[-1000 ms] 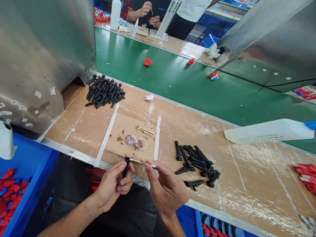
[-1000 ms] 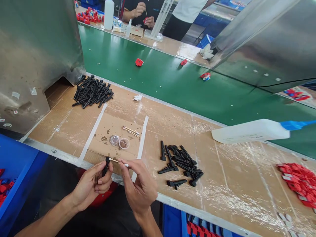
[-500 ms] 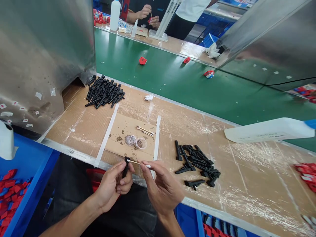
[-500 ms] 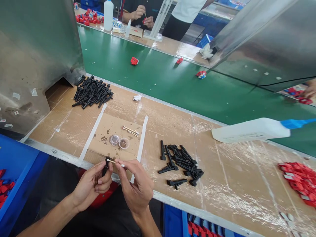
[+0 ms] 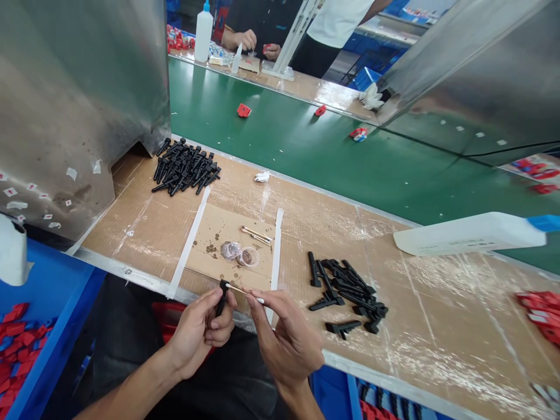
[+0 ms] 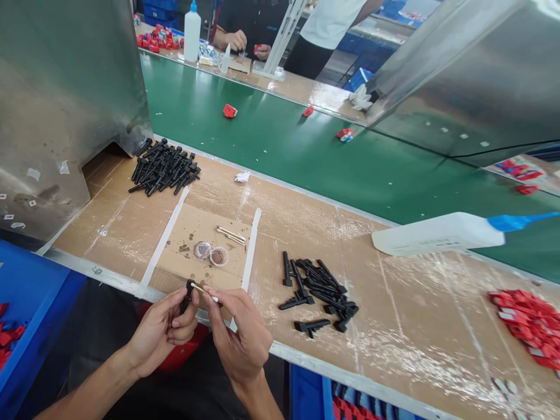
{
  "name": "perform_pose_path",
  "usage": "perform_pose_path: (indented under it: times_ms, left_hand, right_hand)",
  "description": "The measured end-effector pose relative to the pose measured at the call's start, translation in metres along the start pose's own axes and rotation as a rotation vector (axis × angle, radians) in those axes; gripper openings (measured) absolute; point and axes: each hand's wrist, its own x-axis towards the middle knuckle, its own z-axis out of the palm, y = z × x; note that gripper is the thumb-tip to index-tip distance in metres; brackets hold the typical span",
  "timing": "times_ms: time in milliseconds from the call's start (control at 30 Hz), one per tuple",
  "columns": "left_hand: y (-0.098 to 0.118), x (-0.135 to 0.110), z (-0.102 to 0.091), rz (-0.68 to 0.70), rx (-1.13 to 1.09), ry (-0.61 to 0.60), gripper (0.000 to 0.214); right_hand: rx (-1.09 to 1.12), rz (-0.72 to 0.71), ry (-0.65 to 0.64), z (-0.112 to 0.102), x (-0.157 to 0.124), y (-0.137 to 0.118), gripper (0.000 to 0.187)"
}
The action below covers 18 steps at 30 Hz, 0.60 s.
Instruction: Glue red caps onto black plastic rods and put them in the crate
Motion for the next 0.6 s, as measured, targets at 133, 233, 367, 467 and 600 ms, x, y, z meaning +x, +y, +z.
perform_pose_path:
  times_ms: [133, 233, 367, 467, 600]
  left_hand:
    - [0.001, -0.001, 0.001, 0.019, 0.015, -0.004, 0.028]
    - [0.001, -0.001, 0.001, 0.017, 0.016, -0.003, 0.028]
    - [-0.001, 0.000, -0.001, 0.007, 0.015, -0.007, 0.027]
    - [-0.001, 0.000, -0.003, 0.017, 0.005, -0.008, 0.028]
    - [0.000, -0.002, -0.004, 0.018, 0.002, -0.007, 0.027]
  right_hand:
    - [0.016, -0.018, 0.018, 0.001, 0.002, -0.003, 0.038]
    - [0.020, -0.025, 0.012, 0.001, 0.003, -0.005, 0.040]
    - [0.000, -0.034, 0.015, 0.001, 0.002, -0.005, 0.041]
    - [0.062, 0.048, 0.023, 0.002, 0.000, -0.002, 0.036]
    - [0.083, 0.256, 0.241, 0.003, 0.009, 0.010, 0.017]
